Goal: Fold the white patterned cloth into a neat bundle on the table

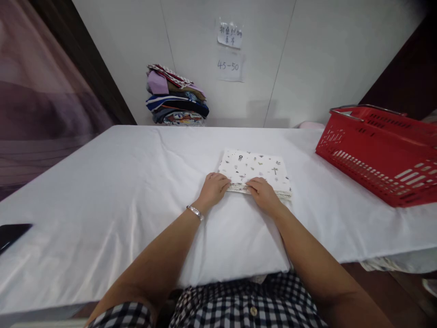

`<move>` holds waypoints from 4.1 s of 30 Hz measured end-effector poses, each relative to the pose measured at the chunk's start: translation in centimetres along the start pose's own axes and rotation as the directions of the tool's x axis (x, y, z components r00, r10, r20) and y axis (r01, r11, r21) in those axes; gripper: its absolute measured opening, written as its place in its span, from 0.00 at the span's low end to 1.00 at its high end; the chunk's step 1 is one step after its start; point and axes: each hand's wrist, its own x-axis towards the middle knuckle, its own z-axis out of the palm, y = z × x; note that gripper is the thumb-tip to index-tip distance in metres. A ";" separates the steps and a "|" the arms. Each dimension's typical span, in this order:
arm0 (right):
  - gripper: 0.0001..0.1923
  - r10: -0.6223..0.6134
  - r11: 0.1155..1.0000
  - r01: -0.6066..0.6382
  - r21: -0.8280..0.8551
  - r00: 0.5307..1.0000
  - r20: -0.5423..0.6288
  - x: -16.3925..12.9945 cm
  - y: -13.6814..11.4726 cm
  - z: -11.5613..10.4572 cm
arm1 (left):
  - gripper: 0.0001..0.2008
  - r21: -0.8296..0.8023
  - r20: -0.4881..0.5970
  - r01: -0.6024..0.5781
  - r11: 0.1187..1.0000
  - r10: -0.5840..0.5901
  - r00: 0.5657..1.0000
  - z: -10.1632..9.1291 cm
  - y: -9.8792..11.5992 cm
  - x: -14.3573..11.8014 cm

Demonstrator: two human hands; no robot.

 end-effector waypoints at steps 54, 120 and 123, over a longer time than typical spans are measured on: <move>0.12 -0.077 0.983 0.072 -0.169 0.997 -0.018 -0.1 -0.5 0.9 | 0.09 0.134 0.040 -0.056 0.989 0.051 0.998 -0.4 0.1 -0.3; 0.16 -0.155 0.962 0.163 -0.217 0.987 0.051 -0.5 -1.0 0.7 | 0.09 0.086 0.061 -0.104 0.991 0.099 0.993 -0.9 0.1 -0.3; 0.18 -0.153 0.962 0.163 -0.218 0.986 0.064 -0.6 -1.0 0.6 | 0.09 0.054 0.079 -0.107 0.993 0.103 0.992 -1.1 0.0 -0.5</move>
